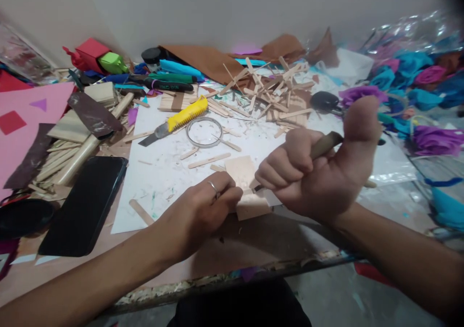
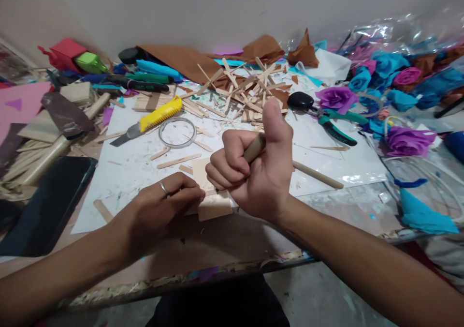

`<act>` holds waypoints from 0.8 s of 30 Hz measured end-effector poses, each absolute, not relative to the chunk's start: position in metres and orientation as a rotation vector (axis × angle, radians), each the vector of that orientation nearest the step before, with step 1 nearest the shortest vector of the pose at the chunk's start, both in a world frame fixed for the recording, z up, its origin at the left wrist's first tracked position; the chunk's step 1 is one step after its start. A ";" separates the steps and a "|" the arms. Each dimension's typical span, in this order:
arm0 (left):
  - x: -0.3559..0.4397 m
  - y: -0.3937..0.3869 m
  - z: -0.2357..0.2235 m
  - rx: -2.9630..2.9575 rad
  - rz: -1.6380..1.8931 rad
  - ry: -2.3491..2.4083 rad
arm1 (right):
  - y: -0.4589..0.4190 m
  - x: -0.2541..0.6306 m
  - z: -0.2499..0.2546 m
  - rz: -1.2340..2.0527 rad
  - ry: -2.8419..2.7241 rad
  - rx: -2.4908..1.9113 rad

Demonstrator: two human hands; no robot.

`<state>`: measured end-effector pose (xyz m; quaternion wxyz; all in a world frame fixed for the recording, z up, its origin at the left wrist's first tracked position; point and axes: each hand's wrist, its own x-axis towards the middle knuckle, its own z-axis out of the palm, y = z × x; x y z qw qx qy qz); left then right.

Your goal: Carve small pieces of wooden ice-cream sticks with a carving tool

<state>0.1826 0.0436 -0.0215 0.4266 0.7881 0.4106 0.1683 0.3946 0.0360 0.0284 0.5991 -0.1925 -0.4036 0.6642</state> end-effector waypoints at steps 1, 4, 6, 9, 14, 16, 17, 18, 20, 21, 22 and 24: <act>0.184 0.042 -0.020 1.891 0.412 1.057 | 0.035 0.394 0.029 1.532 -0.933 -0.462; 0.185 0.040 -0.016 1.784 0.417 1.031 | 0.033 0.391 0.030 1.493 -0.944 -0.472; 0.185 0.039 -0.014 1.806 0.440 0.973 | 0.031 0.390 0.030 1.475 -0.948 -0.487; 0.183 0.039 -0.014 1.844 0.449 0.924 | 0.029 0.389 0.031 1.477 -0.974 -0.543; 0.180 0.036 -0.019 1.798 0.437 0.922 | 0.025 0.390 0.032 1.512 -1.039 -0.587; 0.178 0.036 -0.020 1.791 0.430 0.925 | 0.024 0.390 0.033 1.510 -1.047 -0.573; 0.178 0.036 -0.020 1.797 0.424 0.920 | 0.024 0.390 0.033 1.508 -1.046 -0.583; 0.177 0.036 -0.019 1.808 0.413 0.914 | 0.023 0.391 0.034 1.507 -1.042 -0.598; 0.177 0.037 -0.017 1.836 0.387 0.890 | 0.023 0.391 0.035 1.510 -1.039 -0.616; 0.177 0.037 -0.016 1.847 0.375 0.878 | 0.022 0.391 0.035 1.514 -1.042 -0.613; 0.177 0.038 -0.015 1.853 0.369 0.870 | 0.023 0.391 0.035 1.519 -1.046 -0.604; 0.178 0.038 -0.014 1.846 0.371 0.869 | 0.023 0.391 0.034 1.525 -1.057 -0.578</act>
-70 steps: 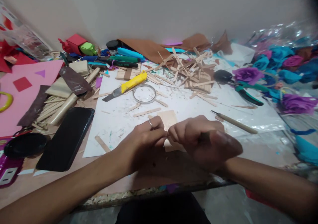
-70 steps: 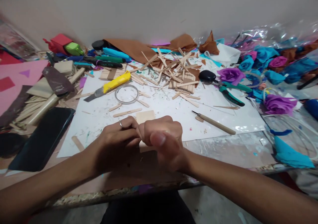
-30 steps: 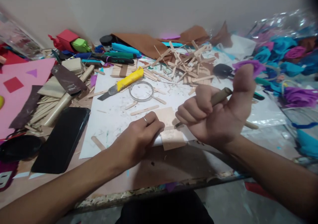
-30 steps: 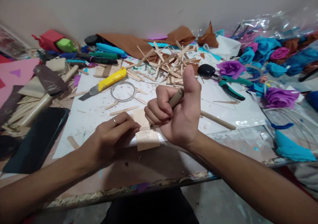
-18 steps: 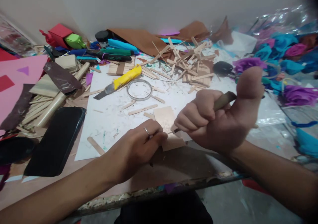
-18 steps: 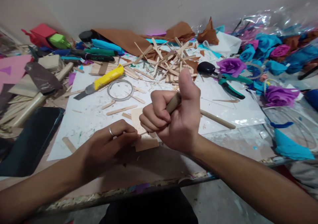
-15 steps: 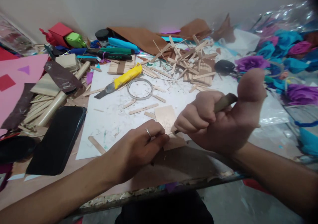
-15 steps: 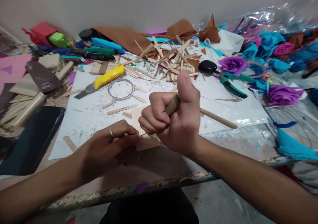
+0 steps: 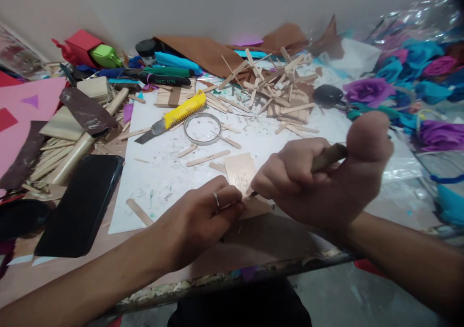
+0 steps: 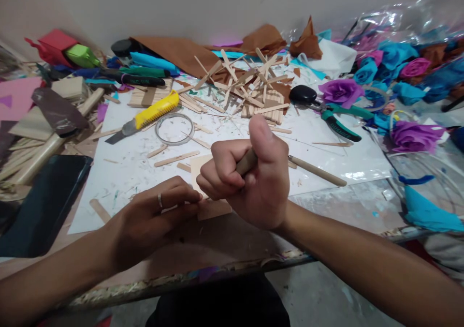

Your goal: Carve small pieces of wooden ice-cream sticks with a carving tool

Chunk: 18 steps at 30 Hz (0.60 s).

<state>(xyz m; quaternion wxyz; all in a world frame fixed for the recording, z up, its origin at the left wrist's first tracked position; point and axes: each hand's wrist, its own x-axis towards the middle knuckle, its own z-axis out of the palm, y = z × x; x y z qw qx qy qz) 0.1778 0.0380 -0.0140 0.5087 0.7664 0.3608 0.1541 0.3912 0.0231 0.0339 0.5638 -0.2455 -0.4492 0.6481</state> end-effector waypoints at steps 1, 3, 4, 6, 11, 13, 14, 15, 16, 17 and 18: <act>0.178 0.038 -0.014 1.837 0.374 0.872 | 0.023 0.391 0.033 1.527 -1.061 -0.569; 0.178 0.037 -0.014 1.814 0.377 0.873 | 0.023 0.391 0.033 1.525 -1.067 -0.554; 0.178 0.037 -0.014 1.801 0.376 0.873 | 0.023 0.391 0.033 1.523 -1.071 -0.555; 0.177 0.036 -0.015 1.774 0.383 0.876 | 0.022 0.391 0.034 1.520 -1.089 -0.575; 0.177 0.034 -0.014 1.711 0.378 0.877 | 0.020 0.393 0.035 1.516 -1.136 -0.623; 0.178 0.035 -0.012 1.697 0.374 0.870 | 0.020 0.394 0.036 1.519 -1.135 -0.610; 0.178 0.035 -0.011 1.695 0.374 0.867 | 0.020 0.394 0.036 1.523 -1.136 -0.607; 0.179 0.036 -0.010 1.694 0.374 0.861 | 0.021 0.394 0.037 1.523 -1.142 -0.606; 0.180 0.036 -0.009 1.695 0.378 0.853 | 0.021 0.394 0.037 1.515 -1.152 -0.607; 0.180 0.037 -0.007 1.697 0.381 0.844 | 0.021 0.394 0.038 1.500 -1.171 -0.613; 0.180 0.038 -0.006 1.702 0.383 0.836 | 0.021 0.394 0.038 1.484 -1.202 -0.613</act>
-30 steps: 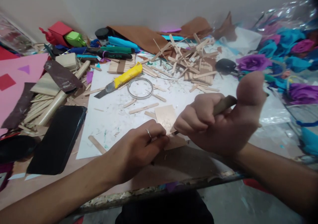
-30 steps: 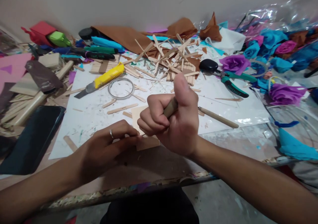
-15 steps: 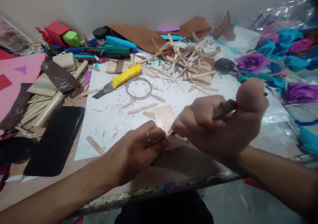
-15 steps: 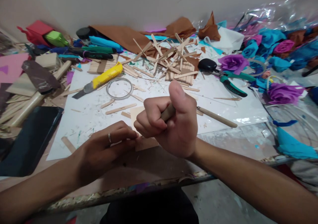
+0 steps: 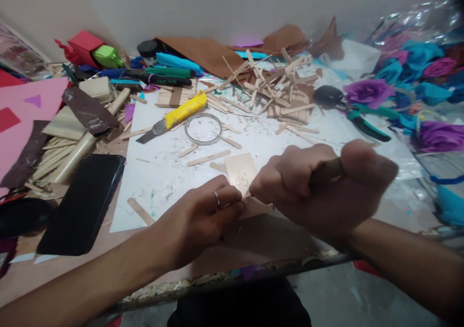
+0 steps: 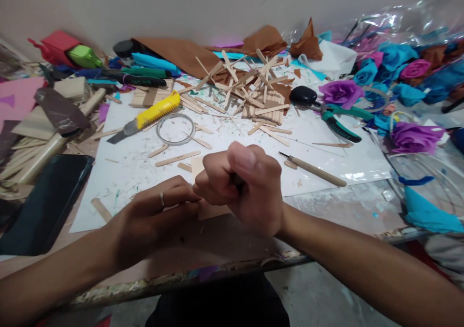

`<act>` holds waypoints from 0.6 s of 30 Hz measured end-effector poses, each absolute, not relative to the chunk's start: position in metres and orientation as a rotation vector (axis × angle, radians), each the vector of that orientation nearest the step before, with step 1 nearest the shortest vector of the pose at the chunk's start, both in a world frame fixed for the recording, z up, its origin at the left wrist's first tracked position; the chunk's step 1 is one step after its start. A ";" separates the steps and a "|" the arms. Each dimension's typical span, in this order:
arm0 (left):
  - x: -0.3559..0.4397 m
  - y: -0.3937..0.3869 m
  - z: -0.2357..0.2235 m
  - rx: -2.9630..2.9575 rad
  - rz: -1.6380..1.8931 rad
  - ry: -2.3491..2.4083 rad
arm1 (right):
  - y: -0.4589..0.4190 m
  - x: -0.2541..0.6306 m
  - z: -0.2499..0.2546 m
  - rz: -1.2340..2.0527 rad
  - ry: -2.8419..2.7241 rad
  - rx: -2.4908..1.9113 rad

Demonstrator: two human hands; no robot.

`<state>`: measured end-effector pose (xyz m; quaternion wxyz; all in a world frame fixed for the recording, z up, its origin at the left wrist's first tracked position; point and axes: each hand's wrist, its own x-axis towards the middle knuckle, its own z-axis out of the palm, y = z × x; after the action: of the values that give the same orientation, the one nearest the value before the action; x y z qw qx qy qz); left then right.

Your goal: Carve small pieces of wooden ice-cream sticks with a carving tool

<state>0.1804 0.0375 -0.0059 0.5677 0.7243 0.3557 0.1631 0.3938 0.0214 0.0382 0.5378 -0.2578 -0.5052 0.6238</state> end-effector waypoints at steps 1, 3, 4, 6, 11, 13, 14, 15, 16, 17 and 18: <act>0.181 0.038 -0.005 1.706 0.385 0.825 | 0.022 0.394 0.039 1.468 -1.233 -0.610; 0.181 0.039 -0.003 1.713 0.391 0.820 | 0.021 0.393 0.039 1.471 -1.266 -0.597; 0.181 0.039 -0.003 1.717 0.390 0.822 | 0.021 0.392 0.039 1.481 -1.248 -0.607; 0.180 0.038 -0.004 1.722 0.395 0.820 | 0.019 0.391 0.038 1.508 -1.197 -0.636; 0.181 0.036 -0.008 1.664 0.433 0.820 | 0.017 0.387 0.035 1.483 -1.201 -0.578; 0.183 0.035 -0.007 1.623 0.446 0.837 | 0.017 0.386 0.034 1.460 -1.177 -0.601; 0.184 0.035 -0.007 1.605 0.447 0.844 | 0.018 0.386 0.034 1.463 -1.185 -0.601; 0.185 0.034 -0.006 1.598 0.450 0.851 | 0.018 0.386 0.034 1.471 -1.197 -0.608; 0.186 0.034 -0.006 1.605 0.456 0.855 | 0.018 0.385 0.034 1.474 -1.211 -0.602; 0.186 0.033 -0.006 1.625 0.468 0.851 | 0.018 0.385 0.034 1.474 -1.213 -0.599; 0.186 0.033 -0.006 1.651 0.476 0.842 | 0.018 0.384 0.034 1.470 -1.201 -0.591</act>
<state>0.1863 0.0330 -0.0059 0.5761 0.7053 0.3597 0.2033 0.3842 0.0183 0.0343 0.5453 -0.2491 -0.5066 0.6196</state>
